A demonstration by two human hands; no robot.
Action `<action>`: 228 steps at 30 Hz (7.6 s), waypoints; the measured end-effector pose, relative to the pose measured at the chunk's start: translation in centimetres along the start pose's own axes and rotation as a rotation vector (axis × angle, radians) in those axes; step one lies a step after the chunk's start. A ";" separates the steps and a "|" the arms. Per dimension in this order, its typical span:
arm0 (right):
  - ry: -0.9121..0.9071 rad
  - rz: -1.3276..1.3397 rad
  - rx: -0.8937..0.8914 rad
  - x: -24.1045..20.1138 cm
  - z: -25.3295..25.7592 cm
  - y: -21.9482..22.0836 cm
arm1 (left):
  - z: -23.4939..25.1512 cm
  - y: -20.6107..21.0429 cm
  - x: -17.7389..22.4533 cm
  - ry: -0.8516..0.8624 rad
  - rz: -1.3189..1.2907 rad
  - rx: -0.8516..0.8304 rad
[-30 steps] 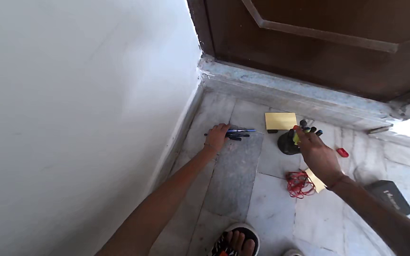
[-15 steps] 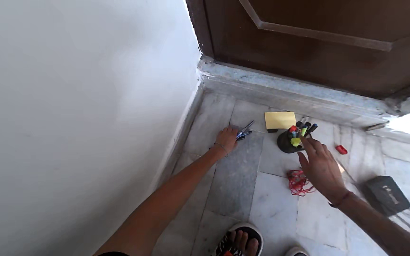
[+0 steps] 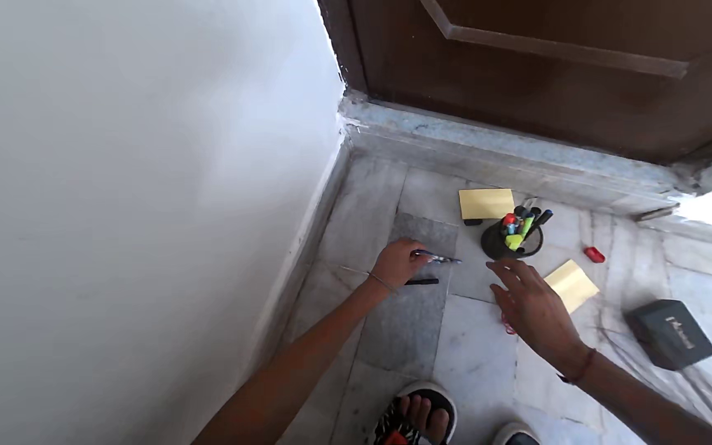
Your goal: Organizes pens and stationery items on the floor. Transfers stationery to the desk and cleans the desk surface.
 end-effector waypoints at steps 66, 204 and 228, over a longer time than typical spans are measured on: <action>0.191 0.207 0.473 6.4 0.0 -10.3 | -3.1 1.0 -5.9 -0.280 0.250 -0.016; 0.500 0.388 -0.735 8.9 -4.7 8.3 | 4.3 -0.6 14.4 0.531 -0.257 0.410; 0.695 0.298 -0.086 22.2 -4.4 -1.1 | 10.9 -2.8 13.8 0.450 0.107 0.304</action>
Point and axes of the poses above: each hand's wrist, its own z-axis towards the middle knuckle, its own y-axis out of the palm, x = y × z, the point moved 8 cm from there along z, towards the middle knuckle, and after that the axes turned 15 degrees about -x, right-handed, at the moved point
